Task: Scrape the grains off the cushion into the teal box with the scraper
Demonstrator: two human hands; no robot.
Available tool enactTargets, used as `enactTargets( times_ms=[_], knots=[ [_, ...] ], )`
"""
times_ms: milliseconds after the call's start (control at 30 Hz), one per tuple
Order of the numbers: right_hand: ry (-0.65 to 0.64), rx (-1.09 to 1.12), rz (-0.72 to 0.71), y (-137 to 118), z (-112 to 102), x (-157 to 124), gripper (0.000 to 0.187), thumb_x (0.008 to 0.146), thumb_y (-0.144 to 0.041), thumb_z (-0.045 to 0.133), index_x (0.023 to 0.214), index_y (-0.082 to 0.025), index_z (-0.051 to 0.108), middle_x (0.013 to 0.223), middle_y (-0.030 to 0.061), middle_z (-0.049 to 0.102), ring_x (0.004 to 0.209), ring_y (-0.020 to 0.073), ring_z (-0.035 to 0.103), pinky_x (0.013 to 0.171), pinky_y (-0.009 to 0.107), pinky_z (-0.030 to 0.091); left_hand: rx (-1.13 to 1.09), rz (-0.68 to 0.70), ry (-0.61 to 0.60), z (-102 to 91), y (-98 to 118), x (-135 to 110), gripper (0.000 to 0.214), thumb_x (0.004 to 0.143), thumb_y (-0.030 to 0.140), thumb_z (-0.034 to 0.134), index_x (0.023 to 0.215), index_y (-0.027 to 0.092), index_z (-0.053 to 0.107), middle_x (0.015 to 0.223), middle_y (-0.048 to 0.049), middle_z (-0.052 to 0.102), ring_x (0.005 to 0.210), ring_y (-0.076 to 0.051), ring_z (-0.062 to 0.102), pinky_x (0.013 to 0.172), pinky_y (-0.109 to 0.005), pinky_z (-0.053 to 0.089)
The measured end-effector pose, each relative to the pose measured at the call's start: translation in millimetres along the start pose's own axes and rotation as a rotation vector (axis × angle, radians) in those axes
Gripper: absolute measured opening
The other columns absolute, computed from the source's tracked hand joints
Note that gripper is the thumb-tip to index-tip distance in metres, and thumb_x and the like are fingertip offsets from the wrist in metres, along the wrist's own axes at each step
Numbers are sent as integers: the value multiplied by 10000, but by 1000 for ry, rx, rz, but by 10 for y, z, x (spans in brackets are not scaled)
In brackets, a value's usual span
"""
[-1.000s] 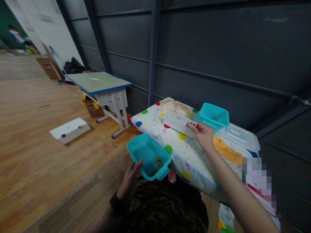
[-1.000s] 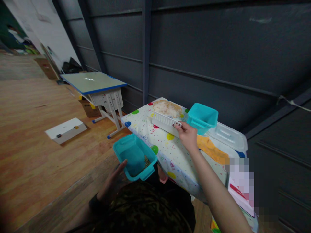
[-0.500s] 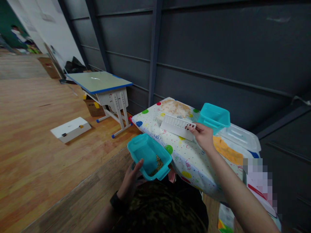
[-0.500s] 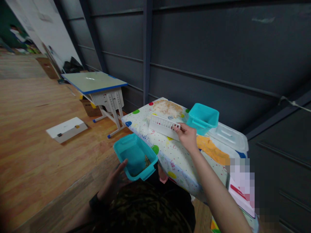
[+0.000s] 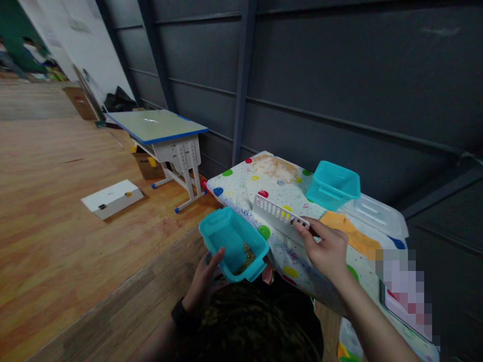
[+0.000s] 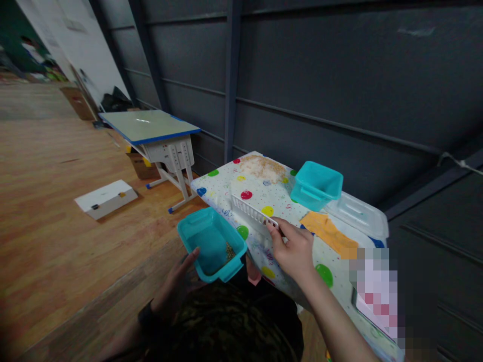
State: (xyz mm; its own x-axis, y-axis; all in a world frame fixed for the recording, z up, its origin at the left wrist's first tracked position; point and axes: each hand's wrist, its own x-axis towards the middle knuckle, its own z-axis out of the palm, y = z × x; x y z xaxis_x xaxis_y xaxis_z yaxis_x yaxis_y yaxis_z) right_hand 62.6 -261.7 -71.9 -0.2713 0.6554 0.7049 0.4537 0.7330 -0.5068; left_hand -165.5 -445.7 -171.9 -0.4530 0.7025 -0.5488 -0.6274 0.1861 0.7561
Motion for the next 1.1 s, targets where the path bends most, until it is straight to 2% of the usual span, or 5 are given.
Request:
enactTargets(
  times_ms=[267,400,600,933,1100],
  knots=[
    [116,-56,-104,-360,-150,-497,198,1055,-402,752,974,-342,923,719,25,838,472,233,704,522,366,592,-4,14,-38,-21,-58,-5,844,888,666,933,1582,239,712,1566,-203,803,1369,-432,812,1021,-509,727],
    [196,-111,34,-165,-84,-234,331,1047,-541,741,956,-278,920,635,34,767,471,223,660,522,354,551,23,-16,-16,-14,-56,20,805,951,637,880,1615,228,680,1554,-210,808,1347,-437,822,1006,-532,734],
    [132,-46,132,149,5,107,420,1010,-586,711,923,-219,896,608,23,717,473,201,603,488,331,473,-34,-46,-6,7,-48,53,784,990,546,865,1654,205,623,1547,-224,808,1310,-441,840,1011,-577,741],
    [69,-79,-149,-257,-78,-405,210,1057,-376,744,993,-286,922,768,43,865,537,225,765,539,321,614,4,-18,-8,36,-37,7,693,1018,534,833,1613,221,664,1580,-204,794,1316,-406,840,917,-467,760],
    [144,-111,-168,-299,-148,-421,153,1043,-334,798,1023,-244,919,712,9,834,474,177,707,533,279,580,-18,-33,1,11,-39,19,698,998,540,864,1597,230,684,1621,-210,767,1351,-409,826,985,-501,746]
  ],
)
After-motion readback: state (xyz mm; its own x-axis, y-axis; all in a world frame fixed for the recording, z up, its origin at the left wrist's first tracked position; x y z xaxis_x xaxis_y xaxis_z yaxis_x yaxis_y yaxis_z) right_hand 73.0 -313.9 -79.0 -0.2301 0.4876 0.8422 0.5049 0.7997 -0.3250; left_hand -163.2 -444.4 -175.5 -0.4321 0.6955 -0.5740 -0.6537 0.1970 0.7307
